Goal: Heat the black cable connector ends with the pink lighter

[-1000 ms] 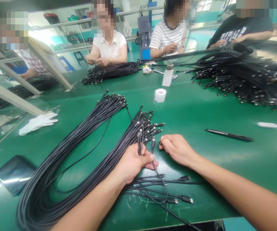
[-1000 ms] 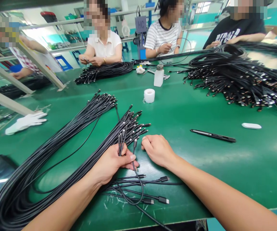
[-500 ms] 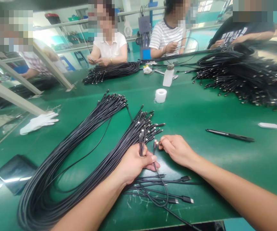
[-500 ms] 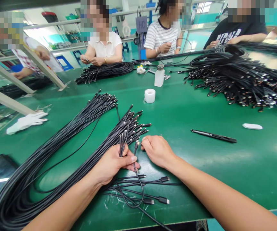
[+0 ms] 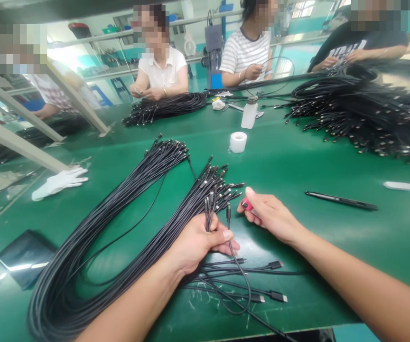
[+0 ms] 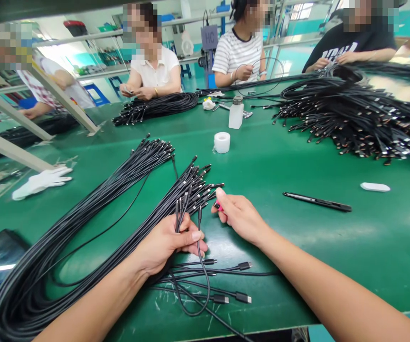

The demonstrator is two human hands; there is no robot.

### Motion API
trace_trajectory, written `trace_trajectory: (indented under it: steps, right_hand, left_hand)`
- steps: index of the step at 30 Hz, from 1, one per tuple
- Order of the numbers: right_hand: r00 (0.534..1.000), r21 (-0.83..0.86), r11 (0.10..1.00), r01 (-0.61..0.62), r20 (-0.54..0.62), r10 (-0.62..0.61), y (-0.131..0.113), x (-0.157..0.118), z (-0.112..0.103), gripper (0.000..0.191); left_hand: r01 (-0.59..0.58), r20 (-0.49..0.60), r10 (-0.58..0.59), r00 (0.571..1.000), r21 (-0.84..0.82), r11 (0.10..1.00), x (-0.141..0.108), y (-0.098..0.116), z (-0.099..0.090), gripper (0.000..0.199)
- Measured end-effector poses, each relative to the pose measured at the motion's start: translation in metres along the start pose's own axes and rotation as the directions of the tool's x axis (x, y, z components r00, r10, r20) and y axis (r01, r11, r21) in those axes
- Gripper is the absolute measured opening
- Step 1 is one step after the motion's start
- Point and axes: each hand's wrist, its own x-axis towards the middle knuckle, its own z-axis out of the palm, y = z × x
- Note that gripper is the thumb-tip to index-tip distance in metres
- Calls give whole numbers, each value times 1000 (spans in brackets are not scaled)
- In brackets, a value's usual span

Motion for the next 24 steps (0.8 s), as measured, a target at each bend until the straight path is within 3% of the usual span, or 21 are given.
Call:
trace_trajectory:
  steps: [4, 10, 17, 24]
  right_hand:
    - [995, 139, 988, 66, 68, -76, -1, -1, 2, 43]
    - [969, 228, 968, 103, 198, -149, -5, -7, 10, 35]
    - [977, 284, 956, 77, 170, -130, -4, -6, 8, 26]
    - [997, 377, 926, -21, 74, -8, -3, -1, 5, 34]
  left_hand:
    - [0, 49, -1, 999, 14, 1000, -2, 0, -1, 39]
    - [7, 83, -8, 997, 11, 1000, -3, -2, -1, 40]
    - [-21, 115, 19, 993, 19, 1000, -1, -4, 0, 44]
    - [-16, 129, 12, 992, 26, 1000, -3, -4, 1, 44]
